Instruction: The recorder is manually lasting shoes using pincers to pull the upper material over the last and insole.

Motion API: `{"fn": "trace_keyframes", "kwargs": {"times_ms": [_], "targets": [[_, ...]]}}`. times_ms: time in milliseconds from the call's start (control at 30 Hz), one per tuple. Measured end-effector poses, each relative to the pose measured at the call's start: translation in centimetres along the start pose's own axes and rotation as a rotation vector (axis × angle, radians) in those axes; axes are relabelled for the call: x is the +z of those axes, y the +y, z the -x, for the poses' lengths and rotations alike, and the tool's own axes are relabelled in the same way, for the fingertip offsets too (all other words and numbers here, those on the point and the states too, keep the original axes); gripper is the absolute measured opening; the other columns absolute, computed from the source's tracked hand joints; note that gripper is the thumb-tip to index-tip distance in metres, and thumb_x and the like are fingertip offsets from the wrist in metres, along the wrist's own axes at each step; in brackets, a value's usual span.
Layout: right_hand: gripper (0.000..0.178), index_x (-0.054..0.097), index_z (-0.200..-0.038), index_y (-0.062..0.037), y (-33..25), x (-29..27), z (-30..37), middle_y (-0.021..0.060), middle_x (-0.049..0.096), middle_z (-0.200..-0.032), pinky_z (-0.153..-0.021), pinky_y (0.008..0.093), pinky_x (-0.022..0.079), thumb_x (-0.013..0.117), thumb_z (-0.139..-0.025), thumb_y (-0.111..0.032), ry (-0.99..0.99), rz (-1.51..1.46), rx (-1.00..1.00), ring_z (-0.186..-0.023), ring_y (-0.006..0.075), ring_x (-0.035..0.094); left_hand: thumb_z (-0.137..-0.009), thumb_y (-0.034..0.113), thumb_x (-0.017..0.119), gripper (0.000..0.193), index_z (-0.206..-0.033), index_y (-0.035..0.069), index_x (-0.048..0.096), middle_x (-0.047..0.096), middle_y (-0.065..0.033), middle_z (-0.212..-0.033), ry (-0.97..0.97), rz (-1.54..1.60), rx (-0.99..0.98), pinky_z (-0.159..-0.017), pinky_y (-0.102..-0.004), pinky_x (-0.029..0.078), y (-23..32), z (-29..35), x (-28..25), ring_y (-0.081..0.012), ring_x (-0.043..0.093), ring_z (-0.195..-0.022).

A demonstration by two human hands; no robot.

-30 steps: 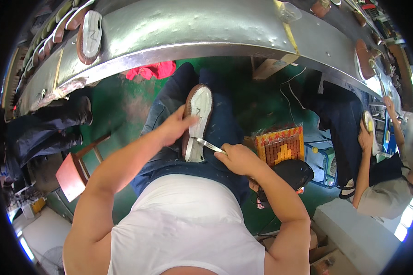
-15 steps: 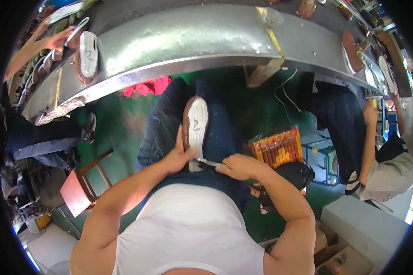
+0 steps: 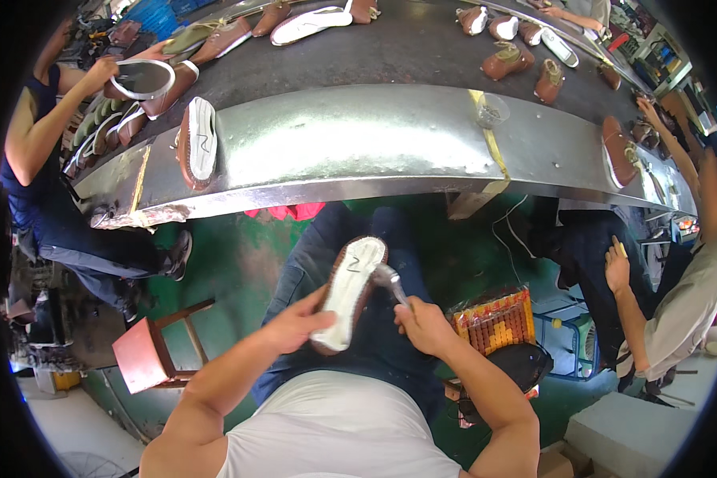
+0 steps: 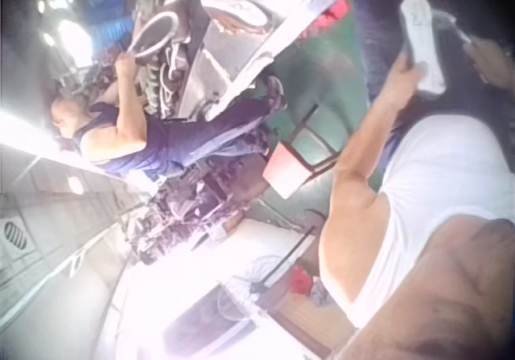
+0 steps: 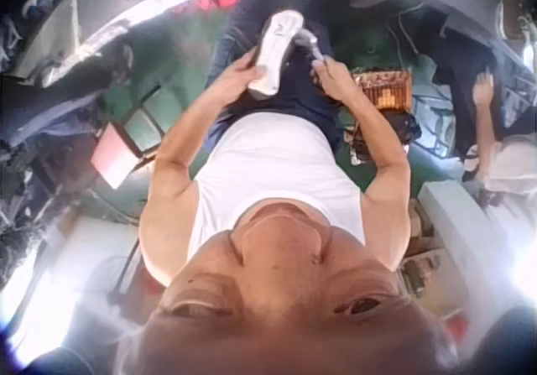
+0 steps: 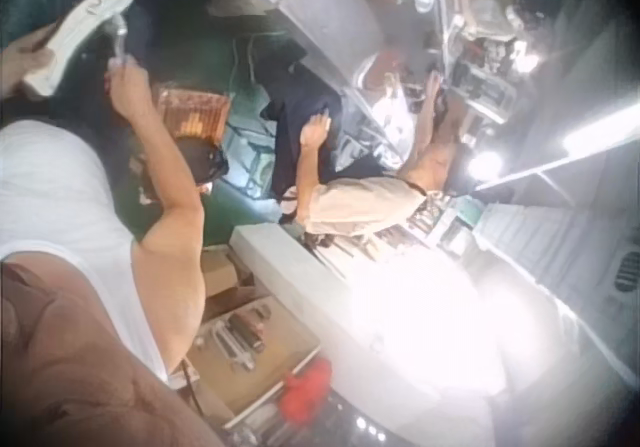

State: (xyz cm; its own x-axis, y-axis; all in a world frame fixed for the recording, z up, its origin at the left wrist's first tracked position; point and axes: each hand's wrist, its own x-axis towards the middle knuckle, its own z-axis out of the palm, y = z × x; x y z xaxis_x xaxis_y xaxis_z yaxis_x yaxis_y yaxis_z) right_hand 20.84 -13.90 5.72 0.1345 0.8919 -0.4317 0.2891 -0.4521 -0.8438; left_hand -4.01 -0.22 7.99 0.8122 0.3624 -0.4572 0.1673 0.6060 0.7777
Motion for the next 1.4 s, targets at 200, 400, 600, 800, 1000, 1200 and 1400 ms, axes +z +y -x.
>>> {"fn": "trace_keyframes", "kwargs": {"times_ms": [200, 400, 600, 800, 1000, 1200, 1400], "targets": [[0.038, 0.059, -0.098, 0.0032, 2.4, 1.0, -1.0, 0.0095, 0.067, -0.082, -0.067, 0.0318, 0.053, 0.043, -0.105, -0.03, 0.002, -0.232, 0.078, -0.069, 0.0169, 0.067, -0.089, 0.022, 0.07, 0.08, -0.154, 0.003, 0.027, 0.042, -0.0135, -0.151, 0.108, -0.189, 0.291, -0.11, -0.0359, 0.037, 17.4, 1.4, -1.1, -0.0213, 0.045, -0.133], [0.038, 0.058, -0.099, 0.0035, 3.4, 0.8, -2.8, 0.0097, 0.067, -0.083, -0.066, 0.031, 0.053, 0.041, -0.105, -0.029, -0.08, -0.348, 0.109, -0.069, 0.0161, 0.066, -0.088, 0.031, 0.069, 0.058, -0.139, 0.007, 0.054, 0.069, -0.0115, -0.109, 0.646, -1.131, 0.372, -0.068, -0.0385, 0.059, 34.7, -16.3, -6.3, -0.0223, 0.069, -0.091], [0.037, 0.057, -0.099, 0.0042, 4.7, 0.5, -3.4, 0.0108, 0.066, -0.083, -0.065, 0.0306, 0.053, 0.04, -0.106, -0.027, -0.105, -0.541, 0.131, -0.069, 0.0176, 0.066, -0.094, 0.029, 0.053, 0.043, -0.129, 0.006, 0.057, 0.06, -0.0163, -0.129, 0.68, -2.438, 0.405, -0.103, -0.0509, 0.044, 33.0, -26.1, -14.9, -0.0333, 0.059, -0.12], [0.039, 0.058, -0.098, 0.0047, 5.0, -0.2, -3.8, 0.0114, 0.066, -0.082, -0.064, 0.0306, 0.054, 0.04, -0.106, -0.029, -0.1, -0.595, 0.135, -0.067, 0.018, 0.066, -0.09, 0.043, 0.061, 0.055, -0.127, 0.003, 0.06, 0.06, -0.018, -0.133, 0.962, -2.047, -0.578, -0.101, -0.0469, 0.046, 38.9, -12.5, -17.1, -0.0307, 0.059, -0.121], [0.039, 0.059, -0.097, 0.0044, 4.8, 0.5, -4.6, 0.0108, 0.066, -0.08, -0.062, 0.0298, 0.053, 0.04, -0.106, -0.029, -0.122, -0.551, 0.105, -0.065, 0.0175, 0.066, -0.097, 0.042, 0.057, 0.043, -0.109, 0.001, 0.066, 0.07, -0.0138, -0.101, 0.859, -0.502, -0.018, -0.077, -0.0424, 0.056, 34.3, -1.8, -28.4, -0.0246, 0.069, -0.086], [0.028, 0.059, -0.097, 0.0029, 2.4, 0.7, -2.3, 0.0078, 0.064, -0.08, -0.063, 0.0283, 0.052, 0.05, -0.102, -0.023, -0.05, -0.41, 0.113, -0.066, 0.0148, 0.063, -0.096, 0.035, 0.062, 0.043, -0.126, 0.005, 0.058, 0.07, -0.0078, -0.105, 0.38, 0.111, 0.466, -0.078, -0.0358, 0.058, 19.8, 0.9, -15.9, -0.019, 0.068, -0.09], [0.021, 0.059, -0.111, -0.0002, -3.0, 0.7, 1.0, 0.0034, 0.062, -0.079, -0.069, 0.0277, 0.049, 0.059, -0.096, -0.015, -0.018, -0.385, -0.125, -0.074, 0.0117, 0.061, -0.093, 0.007, 0.065, 0.081, -0.158, 0.015, 0.019, 0.055, -0.0043, -0.126, 0.091, -0.106, 0.503, -0.103, -0.0316, 0.04, 3.3, -2.6, -4.7, -0.0136, 0.05, -0.117]]}}
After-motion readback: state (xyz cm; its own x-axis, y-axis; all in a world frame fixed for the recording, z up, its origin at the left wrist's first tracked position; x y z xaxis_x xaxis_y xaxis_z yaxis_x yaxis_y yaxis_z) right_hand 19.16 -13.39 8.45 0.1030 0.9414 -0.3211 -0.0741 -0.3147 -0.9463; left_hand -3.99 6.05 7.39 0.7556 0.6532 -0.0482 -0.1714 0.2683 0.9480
